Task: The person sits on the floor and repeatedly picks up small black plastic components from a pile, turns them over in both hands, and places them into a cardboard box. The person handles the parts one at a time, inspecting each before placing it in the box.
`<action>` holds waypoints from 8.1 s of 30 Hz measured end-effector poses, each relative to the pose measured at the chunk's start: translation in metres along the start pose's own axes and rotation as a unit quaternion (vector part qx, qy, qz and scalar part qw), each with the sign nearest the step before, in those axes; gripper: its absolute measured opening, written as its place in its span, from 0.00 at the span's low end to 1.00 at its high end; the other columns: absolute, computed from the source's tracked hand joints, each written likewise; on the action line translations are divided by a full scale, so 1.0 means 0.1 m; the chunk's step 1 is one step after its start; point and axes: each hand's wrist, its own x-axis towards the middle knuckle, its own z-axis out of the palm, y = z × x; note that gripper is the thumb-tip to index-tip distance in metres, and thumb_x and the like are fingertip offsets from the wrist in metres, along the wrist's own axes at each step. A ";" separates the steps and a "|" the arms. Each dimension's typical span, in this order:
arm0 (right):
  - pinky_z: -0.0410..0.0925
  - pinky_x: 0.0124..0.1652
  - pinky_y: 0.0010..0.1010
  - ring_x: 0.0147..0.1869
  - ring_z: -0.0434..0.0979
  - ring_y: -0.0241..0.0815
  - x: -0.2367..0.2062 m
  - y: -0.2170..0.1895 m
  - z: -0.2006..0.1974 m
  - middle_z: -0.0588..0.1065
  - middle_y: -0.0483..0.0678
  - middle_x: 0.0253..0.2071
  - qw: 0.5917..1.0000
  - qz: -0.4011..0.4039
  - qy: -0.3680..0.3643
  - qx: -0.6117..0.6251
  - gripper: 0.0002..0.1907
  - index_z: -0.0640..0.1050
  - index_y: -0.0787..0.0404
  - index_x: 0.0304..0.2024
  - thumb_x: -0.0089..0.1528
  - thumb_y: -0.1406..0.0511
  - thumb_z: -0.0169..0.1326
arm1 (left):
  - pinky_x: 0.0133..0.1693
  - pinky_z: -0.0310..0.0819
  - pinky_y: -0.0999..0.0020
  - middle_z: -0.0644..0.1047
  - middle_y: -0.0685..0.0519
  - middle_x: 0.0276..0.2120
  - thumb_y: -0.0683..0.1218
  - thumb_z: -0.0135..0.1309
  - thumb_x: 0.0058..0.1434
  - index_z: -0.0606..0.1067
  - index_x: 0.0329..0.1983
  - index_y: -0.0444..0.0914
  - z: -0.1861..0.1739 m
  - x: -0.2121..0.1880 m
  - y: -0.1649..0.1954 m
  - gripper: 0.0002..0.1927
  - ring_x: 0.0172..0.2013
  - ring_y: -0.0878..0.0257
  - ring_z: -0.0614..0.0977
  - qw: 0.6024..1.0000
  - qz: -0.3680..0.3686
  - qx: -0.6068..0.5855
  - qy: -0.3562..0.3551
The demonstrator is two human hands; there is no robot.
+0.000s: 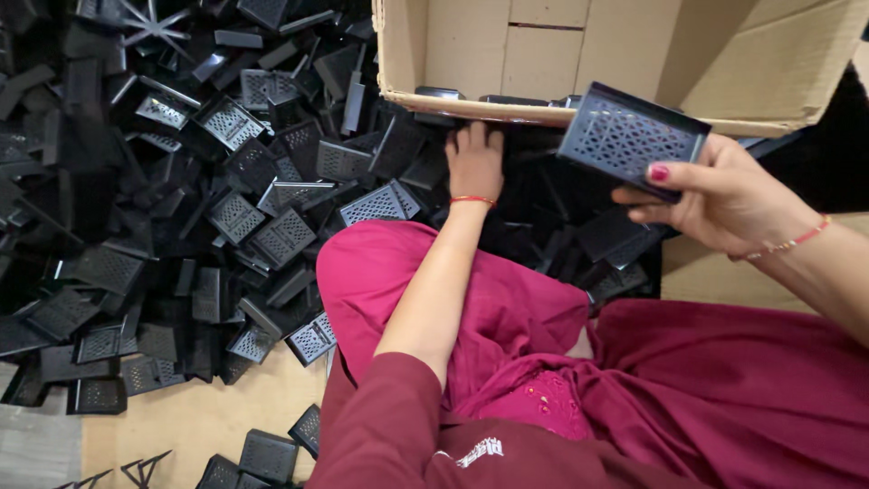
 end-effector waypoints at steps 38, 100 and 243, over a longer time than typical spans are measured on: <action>0.71 0.55 0.40 0.60 0.77 0.58 0.40 0.28 1.14 0.74 0.55 0.62 0.694 -0.340 -0.047 -0.633 0.32 0.77 0.56 0.58 0.52 0.78 0.47 | 0.69 0.62 0.49 0.71 0.49 0.65 0.79 0.57 0.61 0.66 0.72 0.46 -1.31 -0.78 0.77 0.47 0.68 0.50 0.69 -0.045 -0.251 -0.964 -0.074; 0.60 0.74 0.44 0.79 0.64 0.63 0.53 -0.19 1.09 0.66 0.61 0.72 0.726 -0.408 -0.103 -0.544 0.23 0.71 0.64 0.65 0.67 0.73 0.49 | 0.68 0.69 0.63 0.69 0.50 0.66 0.35 0.73 0.57 0.56 0.77 0.38 -1.59 -0.14 0.28 0.50 0.66 0.60 0.72 0.383 -0.068 -0.921 -0.026; 0.74 0.46 0.35 0.50 0.78 0.37 0.74 0.67 0.32 0.79 0.45 0.49 0.917 0.194 -0.016 -0.348 0.28 0.71 0.57 0.65 0.62 0.74 0.46 | 0.58 0.60 0.35 0.71 0.45 0.58 0.51 0.67 0.47 0.70 0.61 0.39 -0.20 0.00 -0.40 0.37 0.59 0.41 0.69 0.991 0.053 -0.084 -0.088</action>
